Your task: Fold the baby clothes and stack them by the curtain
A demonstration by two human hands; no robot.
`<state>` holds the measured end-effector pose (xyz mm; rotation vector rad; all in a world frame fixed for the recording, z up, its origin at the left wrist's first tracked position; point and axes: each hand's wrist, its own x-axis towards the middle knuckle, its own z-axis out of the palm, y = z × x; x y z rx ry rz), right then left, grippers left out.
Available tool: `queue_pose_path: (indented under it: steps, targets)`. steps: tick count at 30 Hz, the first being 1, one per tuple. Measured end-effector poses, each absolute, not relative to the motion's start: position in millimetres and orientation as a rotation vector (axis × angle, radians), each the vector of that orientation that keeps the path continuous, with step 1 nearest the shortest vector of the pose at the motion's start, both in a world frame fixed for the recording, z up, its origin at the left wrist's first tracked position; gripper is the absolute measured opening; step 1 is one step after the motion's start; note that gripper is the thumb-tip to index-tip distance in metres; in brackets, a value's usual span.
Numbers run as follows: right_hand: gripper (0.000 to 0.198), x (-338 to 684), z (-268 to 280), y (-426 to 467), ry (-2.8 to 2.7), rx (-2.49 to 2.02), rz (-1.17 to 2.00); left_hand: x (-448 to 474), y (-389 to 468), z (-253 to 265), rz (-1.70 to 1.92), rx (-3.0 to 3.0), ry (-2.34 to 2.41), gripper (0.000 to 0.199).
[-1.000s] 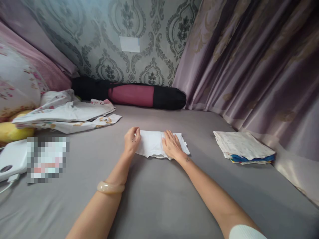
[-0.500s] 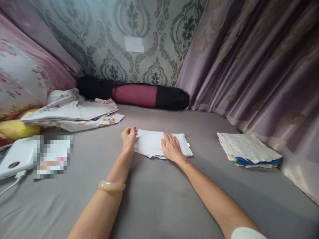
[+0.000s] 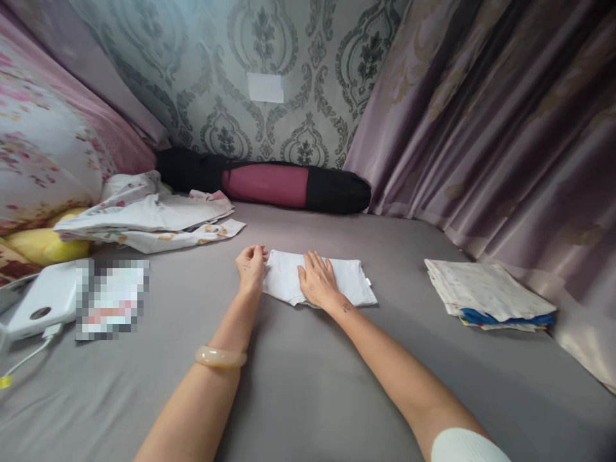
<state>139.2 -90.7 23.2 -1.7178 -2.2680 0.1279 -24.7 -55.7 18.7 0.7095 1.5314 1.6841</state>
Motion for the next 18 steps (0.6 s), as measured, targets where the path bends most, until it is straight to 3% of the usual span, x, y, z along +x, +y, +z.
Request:
queue_pose_path:
  steps: [18]
  targets:
    - [0.05,126,22,-90,-2.289,-1.725,0.077,-28,-56,18,1.694,0.702,1.528,0.029]
